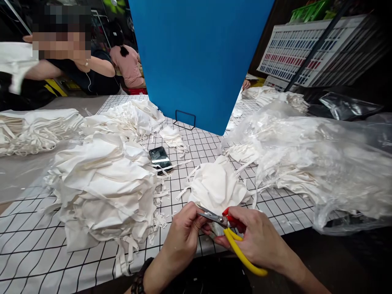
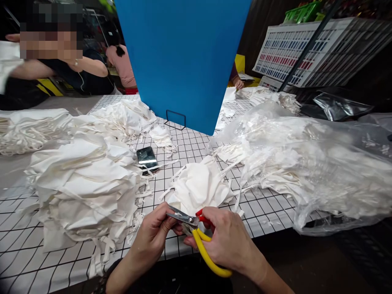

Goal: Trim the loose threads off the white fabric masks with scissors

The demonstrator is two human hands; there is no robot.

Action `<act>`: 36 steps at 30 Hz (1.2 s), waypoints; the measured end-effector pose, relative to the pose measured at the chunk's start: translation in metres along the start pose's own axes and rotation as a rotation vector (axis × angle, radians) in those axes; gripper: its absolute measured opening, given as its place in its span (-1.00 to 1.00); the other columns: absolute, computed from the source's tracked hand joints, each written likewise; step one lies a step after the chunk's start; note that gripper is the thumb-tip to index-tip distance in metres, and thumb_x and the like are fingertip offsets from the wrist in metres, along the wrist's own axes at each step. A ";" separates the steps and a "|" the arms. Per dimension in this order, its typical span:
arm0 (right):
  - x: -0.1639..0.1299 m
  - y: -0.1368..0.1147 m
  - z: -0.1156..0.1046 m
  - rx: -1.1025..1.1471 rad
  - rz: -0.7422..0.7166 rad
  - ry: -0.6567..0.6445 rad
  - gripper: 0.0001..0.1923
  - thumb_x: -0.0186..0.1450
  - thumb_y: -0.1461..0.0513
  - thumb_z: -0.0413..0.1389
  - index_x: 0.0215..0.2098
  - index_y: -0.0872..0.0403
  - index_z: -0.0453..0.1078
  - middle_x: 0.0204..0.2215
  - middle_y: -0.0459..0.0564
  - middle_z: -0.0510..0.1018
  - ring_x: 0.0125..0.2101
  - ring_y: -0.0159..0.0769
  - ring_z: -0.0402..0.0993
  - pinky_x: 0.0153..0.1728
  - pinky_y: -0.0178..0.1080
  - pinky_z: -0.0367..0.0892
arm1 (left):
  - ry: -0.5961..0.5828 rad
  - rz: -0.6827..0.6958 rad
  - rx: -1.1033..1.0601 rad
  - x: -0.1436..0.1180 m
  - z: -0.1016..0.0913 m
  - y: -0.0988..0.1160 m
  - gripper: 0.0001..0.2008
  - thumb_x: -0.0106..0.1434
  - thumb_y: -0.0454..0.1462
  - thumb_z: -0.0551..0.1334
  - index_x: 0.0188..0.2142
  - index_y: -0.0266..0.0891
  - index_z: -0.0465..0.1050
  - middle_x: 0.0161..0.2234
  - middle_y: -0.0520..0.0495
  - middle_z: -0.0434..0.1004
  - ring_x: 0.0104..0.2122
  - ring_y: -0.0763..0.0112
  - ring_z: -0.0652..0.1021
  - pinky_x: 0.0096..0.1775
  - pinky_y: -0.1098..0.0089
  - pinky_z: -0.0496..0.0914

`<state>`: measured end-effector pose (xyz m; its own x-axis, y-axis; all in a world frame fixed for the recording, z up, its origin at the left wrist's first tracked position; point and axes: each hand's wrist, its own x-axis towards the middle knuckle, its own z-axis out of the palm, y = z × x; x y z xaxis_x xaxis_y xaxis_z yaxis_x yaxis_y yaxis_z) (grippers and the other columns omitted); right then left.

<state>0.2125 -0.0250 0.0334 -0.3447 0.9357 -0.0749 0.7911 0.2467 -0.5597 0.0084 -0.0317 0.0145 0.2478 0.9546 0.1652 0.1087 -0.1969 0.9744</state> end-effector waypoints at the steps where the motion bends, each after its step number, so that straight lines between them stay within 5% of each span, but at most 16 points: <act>1: 0.001 0.000 0.000 0.001 0.002 -0.006 -0.55 0.06 -0.15 0.25 -0.49 0.00 0.28 -0.59 -0.17 0.41 -0.59 -0.35 0.24 -0.56 -0.31 0.03 | -0.001 -0.002 -0.006 0.000 -0.001 0.000 -0.76 0.39 -0.32 0.06 -0.39 -0.26 0.41 -0.41 -0.04 0.39 -0.44 0.44 0.50 -0.36 0.46 0.42; 9: 0.000 0.002 0.011 0.093 -0.030 0.032 -0.56 0.09 -0.06 0.27 -0.58 0.05 0.22 -0.67 -0.19 0.30 -0.62 -0.43 0.13 -0.57 -0.32 -0.02 | 0.004 -0.084 -0.195 -0.003 0.003 -0.005 -0.76 0.38 -0.24 0.10 -0.38 -0.28 0.43 -0.39 -0.03 0.35 -0.46 0.42 0.54 -0.40 0.41 0.48; 13: 0.004 0.026 0.016 0.498 0.045 0.009 -0.61 0.12 0.01 0.28 -0.52 0.05 0.22 -0.63 -0.22 0.22 -0.59 -0.45 0.10 -0.58 -0.35 0.04 | 0.057 -0.130 -0.287 -0.007 0.005 -0.006 -0.74 0.37 -0.20 0.13 -0.39 -0.29 0.41 -0.40 -0.03 0.39 -0.48 0.42 0.56 -0.38 0.41 0.46; 16: 0.021 0.044 0.016 0.745 0.184 0.130 -0.62 0.15 -0.02 0.25 -0.44 0.04 0.22 -0.55 -0.19 0.33 -0.56 -0.42 0.22 -0.53 -0.34 0.19 | -0.024 -0.111 -0.247 -0.016 0.005 -0.005 -0.74 0.38 -0.20 0.11 -0.39 -0.29 0.41 -0.40 -0.05 0.42 -0.43 0.41 0.55 -0.31 0.41 0.41; 22: 0.083 0.014 0.032 0.426 0.148 0.148 -0.57 0.07 0.06 0.32 -0.18 0.02 0.31 -0.22 -0.02 0.51 -0.34 -0.24 0.43 -0.34 -0.23 0.31 | -0.198 -0.043 -0.021 -0.037 0.012 -0.006 -0.72 0.39 -0.21 0.09 -0.36 -0.29 0.47 -0.38 -0.10 0.43 -0.34 0.40 0.45 -0.26 0.43 0.29; 27: 0.142 -0.020 0.052 0.322 0.072 0.090 -0.73 -0.05 0.35 0.31 -0.46 0.04 0.33 -0.50 -0.11 0.47 -0.41 -0.23 0.40 -0.36 -0.23 0.25 | -0.174 -0.088 0.023 -0.042 0.009 -0.006 -0.73 0.39 -0.22 0.10 -0.36 -0.29 0.47 -0.38 -0.09 0.42 -0.36 0.41 0.44 -0.28 0.45 0.27; 31: 0.175 -0.012 0.011 0.475 0.045 0.121 -0.82 0.02 0.29 0.27 -0.47 0.05 0.33 -0.53 -0.10 0.48 -0.52 -0.30 0.39 -0.49 -0.27 0.28 | -0.003 -0.114 0.032 -0.038 -0.020 -0.001 -0.73 0.38 -0.18 0.11 -0.38 -0.27 0.45 -0.37 -0.08 0.45 -0.33 0.38 0.46 -0.24 0.43 0.28; 36: 0.177 0.012 -0.102 0.715 -0.088 0.408 -0.68 0.07 0.12 0.27 -0.43 0.01 0.18 -0.46 -0.18 0.40 -0.54 -0.44 0.32 -0.45 -0.30 0.31 | 0.223 -0.099 0.086 -0.029 -0.066 0.011 -0.73 0.37 -0.14 0.11 -0.37 -0.25 0.43 -0.38 -0.05 0.42 -0.33 0.35 0.44 -0.25 0.39 0.29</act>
<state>0.2120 0.1696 0.0975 -0.0705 0.9725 0.2222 0.2102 0.2322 -0.9497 -0.0610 -0.0472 0.0306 0.0148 0.9940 0.1087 0.2062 -0.1095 0.9724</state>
